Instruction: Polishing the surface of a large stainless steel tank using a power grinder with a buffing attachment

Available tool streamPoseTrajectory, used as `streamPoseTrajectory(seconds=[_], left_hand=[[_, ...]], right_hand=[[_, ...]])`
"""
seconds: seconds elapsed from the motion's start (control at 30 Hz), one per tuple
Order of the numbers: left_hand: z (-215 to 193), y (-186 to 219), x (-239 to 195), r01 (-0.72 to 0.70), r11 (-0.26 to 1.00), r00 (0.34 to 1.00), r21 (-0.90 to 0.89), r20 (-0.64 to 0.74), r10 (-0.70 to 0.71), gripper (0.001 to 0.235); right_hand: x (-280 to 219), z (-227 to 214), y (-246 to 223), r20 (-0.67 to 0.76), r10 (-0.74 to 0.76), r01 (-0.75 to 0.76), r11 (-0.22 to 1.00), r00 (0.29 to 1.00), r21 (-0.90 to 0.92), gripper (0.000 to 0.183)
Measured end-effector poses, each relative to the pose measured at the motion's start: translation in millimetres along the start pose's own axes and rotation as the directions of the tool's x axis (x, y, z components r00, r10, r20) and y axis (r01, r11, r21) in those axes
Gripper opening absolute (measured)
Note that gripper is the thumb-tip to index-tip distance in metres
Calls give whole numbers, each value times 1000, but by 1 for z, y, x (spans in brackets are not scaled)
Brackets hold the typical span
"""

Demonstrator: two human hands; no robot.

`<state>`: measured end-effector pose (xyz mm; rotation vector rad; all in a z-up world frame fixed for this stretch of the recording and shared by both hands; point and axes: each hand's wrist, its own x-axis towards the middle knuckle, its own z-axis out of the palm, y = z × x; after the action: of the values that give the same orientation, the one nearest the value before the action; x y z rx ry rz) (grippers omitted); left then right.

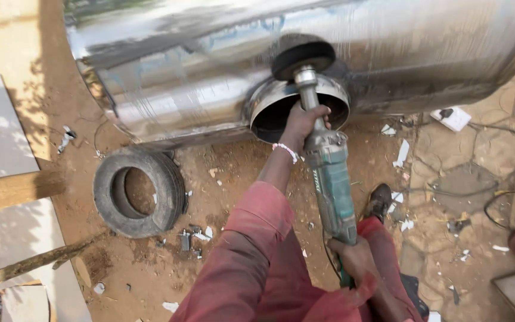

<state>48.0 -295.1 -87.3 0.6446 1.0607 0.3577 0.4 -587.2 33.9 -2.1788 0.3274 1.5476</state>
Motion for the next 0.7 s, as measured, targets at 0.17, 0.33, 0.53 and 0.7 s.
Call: streamPoseTrajectory(seconds=[0.17,0.33,0.53,0.7], left_hand=[[72,-7,-2,53,922,999,385,-26,-46,28],[90,-73,-6,182,589,981,787,-105,-163,48],[78,-95,-9,176,261,972,949,-126,-198,52],[59,-80,-2,29,285,998,958,-13,-57,46]], right_hand=[[30,5,37,55,-14,-5,944,998,329,10],[42,48,94,203,161,-257,691,966,676,14],[115,137,173,527,-65,-448,447,847,774,12],[96,151,113,326,-112,-237,478,939,846,18]])
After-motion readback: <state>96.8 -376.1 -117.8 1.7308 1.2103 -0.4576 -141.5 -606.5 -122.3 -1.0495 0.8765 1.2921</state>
